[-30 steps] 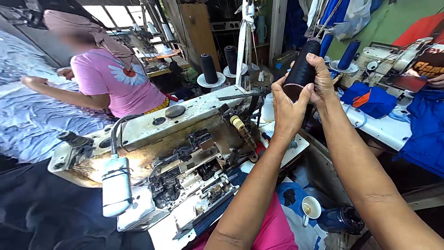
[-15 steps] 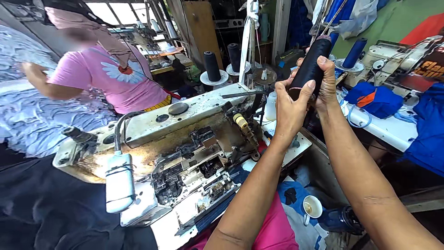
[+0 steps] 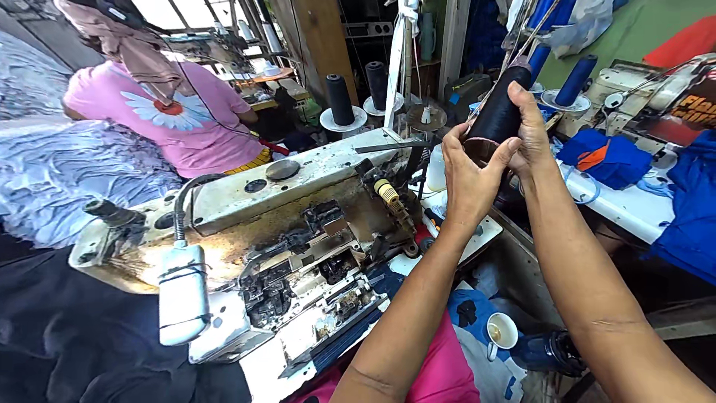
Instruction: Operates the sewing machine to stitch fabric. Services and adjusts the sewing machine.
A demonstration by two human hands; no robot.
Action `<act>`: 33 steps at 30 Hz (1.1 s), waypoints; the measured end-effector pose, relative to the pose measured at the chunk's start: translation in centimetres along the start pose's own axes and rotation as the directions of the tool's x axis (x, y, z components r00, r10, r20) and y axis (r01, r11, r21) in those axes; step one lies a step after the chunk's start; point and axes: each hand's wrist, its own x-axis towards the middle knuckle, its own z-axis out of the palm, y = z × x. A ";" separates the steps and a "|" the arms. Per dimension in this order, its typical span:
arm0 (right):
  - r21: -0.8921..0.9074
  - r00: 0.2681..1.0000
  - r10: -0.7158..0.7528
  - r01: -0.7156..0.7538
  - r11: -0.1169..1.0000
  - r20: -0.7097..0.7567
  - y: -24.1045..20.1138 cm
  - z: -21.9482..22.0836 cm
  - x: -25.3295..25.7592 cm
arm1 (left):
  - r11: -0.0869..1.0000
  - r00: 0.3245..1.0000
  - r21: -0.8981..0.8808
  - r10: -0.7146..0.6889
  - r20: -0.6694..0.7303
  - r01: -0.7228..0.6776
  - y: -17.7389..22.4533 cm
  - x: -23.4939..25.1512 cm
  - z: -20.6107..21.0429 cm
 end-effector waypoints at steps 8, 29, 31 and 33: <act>0.089 0.994 -0.053 0.044 0.995 0.092 0.8 -0.6 -0.8 | 0.986 0.992 -0.123 -0.109 0.061 0.116 0.6 -0.1 0.0; 0.090 0.994 -0.021 0.011 0.996 0.105 1.4 -0.5 -0.7 | 0.993 1.000 -0.117 -0.011 0.015 0.012 -1.3 -0.7 0.3; 0.087 0.996 -0.028 0.021 0.996 0.082 1.6 -0.4 -0.7 | 0.993 1.000 -0.111 -0.027 0.016 0.028 -1.1 -0.8 0.2; 0.075 0.998 -0.037 0.033 0.997 0.047 1.9 -0.1 -0.8 | 0.994 0.999 -0.103 -0.039 0.011 0.040 -1.0 -0.8 -0.1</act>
